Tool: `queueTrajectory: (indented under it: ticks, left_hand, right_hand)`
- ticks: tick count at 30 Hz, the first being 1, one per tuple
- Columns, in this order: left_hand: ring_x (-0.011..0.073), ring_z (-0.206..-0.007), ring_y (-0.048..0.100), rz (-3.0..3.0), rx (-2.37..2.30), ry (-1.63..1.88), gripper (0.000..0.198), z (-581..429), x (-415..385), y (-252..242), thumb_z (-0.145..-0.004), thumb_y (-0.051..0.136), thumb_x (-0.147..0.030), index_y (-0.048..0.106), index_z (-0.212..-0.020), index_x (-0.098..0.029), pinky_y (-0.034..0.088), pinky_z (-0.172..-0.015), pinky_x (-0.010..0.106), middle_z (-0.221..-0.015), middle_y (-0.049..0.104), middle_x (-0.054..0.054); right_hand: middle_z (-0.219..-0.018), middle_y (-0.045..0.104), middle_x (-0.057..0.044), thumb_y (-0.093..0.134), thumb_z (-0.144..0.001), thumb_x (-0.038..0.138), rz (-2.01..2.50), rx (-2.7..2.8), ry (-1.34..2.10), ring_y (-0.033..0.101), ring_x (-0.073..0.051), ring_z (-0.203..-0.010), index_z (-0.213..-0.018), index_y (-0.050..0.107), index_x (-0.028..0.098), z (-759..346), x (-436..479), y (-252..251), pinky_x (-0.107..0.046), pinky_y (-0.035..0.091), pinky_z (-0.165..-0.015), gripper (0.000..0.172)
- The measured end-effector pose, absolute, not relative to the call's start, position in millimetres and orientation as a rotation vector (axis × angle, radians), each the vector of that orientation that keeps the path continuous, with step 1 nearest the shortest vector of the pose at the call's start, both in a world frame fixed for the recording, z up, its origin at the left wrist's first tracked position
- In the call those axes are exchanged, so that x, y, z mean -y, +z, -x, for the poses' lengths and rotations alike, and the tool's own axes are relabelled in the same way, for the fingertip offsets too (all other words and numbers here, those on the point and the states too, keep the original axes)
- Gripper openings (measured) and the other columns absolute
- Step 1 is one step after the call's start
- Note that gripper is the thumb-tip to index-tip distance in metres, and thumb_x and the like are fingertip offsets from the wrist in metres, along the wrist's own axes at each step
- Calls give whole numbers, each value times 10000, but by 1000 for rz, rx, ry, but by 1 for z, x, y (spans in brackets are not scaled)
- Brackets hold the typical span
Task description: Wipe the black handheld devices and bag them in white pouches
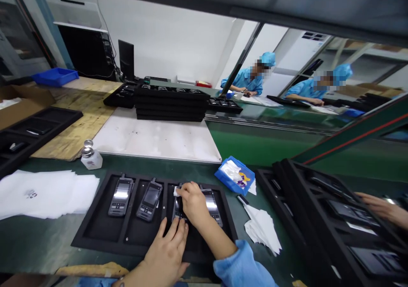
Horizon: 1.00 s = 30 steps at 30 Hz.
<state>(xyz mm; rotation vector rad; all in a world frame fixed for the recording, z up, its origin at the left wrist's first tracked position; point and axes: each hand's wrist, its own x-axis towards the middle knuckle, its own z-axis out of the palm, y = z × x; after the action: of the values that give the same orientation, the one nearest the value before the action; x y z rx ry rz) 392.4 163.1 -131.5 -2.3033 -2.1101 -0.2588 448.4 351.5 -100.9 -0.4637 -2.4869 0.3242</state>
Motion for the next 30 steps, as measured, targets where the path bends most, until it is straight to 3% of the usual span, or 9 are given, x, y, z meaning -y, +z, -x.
queueTrajectory:
  ticks: [4,13,18,30]
  left_hand:
    - [344,-1398,328,2362,2097,-256,744,-388,-164,-132,-957,368,-605,334,-1497,-93,276,-1122,551,-1514,407,164]
    - [360,-1392,323,2322,2032,-274,763,-388,-165,-141,-964,392,-549,235,-1523,-54,268,-1115,546,-1513,407,167]
    - [361,-1413,286,2309,2033,-262,772,-390,-164,-143,-961,402,-526,179,-1538,-63,264,-1118,547,-1545,361,149]
    - [358,-1389,320,2306,2006,-251,744,-390,-165,-131,-961,409,-549,307,-1499,-47,256,-1116,530,-1506,421,159]
  right_hand:
    - [-820,601,-44,494,-839,37,329,2571,453,542,-195,-759,-955,730,223,-478,-325,-102,-483,439,-985,323]
    - [-831,605,-60,497,-834,9,303,2578,358,531,-201,-792,-921,768,242,-444,-346,-97,-407,480,-912,368]
    - [-843,617,-44,527,-839,12,329,2574,353,547,-194,-800,-948,772,272,-438,-374,-95,-440,442,-981,373]
    - [-822,591,-50,438,-899,49,510,2449,543,553,-188,-764,-1003,726,239,-504,-313,-103,-393,509,-837,361]
